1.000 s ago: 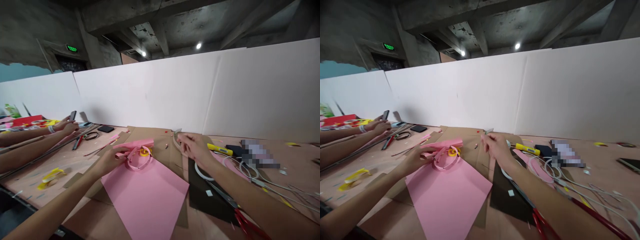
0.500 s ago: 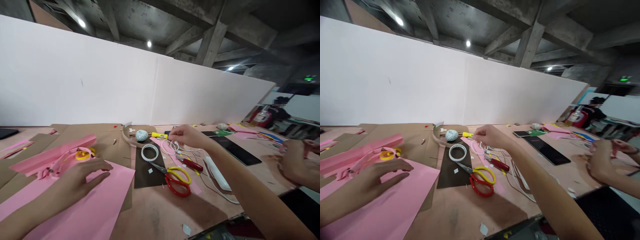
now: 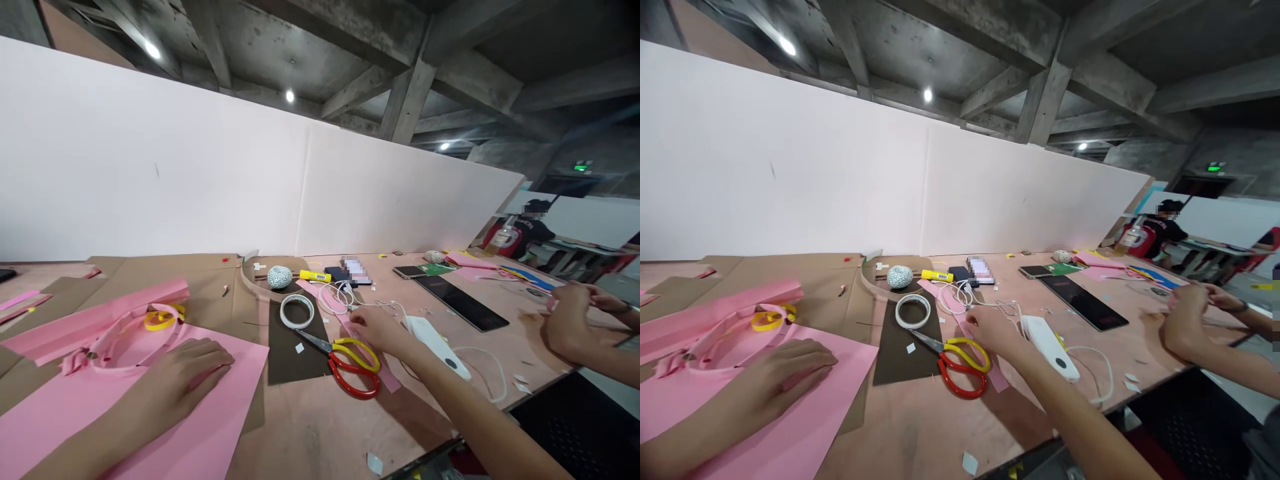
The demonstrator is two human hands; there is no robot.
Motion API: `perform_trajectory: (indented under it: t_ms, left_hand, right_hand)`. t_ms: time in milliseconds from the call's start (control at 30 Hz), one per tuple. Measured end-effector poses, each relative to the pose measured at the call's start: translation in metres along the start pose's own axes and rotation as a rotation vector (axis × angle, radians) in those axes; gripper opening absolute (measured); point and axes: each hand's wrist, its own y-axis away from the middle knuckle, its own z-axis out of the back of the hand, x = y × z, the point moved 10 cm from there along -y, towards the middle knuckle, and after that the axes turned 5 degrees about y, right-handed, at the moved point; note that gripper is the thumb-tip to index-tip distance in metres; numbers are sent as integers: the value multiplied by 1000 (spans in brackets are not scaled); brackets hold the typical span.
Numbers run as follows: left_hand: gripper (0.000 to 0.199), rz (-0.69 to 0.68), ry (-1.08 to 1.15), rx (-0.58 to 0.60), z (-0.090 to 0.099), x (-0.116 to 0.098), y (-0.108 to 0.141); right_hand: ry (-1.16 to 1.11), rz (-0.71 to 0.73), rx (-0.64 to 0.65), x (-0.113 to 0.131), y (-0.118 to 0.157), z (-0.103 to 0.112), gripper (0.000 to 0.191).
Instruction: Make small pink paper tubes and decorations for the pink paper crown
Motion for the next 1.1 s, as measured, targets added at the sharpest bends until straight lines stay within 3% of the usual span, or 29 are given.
perform_trajectory:
  t_ms: [167, 500, 600, 733, 900, 1033, 1100]
  left_hand:
    - [30, 33, 14, 135, -2, 2, -1]
    - [29, -38, -31, 104, 11, -6, 2]
    - [32, -38, -43, 135, 8, -6, 4]
    - [33, -23, -45, 142, 8, -5, 5]
    - [31, 25, 27, 63, 15, -6, 1]
    - [31, 201, 199, -17, 22, 2, -2]
    - [30, 313, 297, -75, 28, 4, -5]
  right_hand:
    - [156, -64, -14, 19, -24, 0, 26]
    - [423, -78, 20, 36, -24, -1, 22]
    - [464, -58, -31, 41, -15, 14, 11]
    - [445, -72, -184, 50, 7, 53, 17]
    - [219, -92, -403, 58, 37, 104, 26]
    - [-267, 2, -677, 66, 59, 149, 18]
    - [-542, 106, -673, 79, 61, 160, 16]
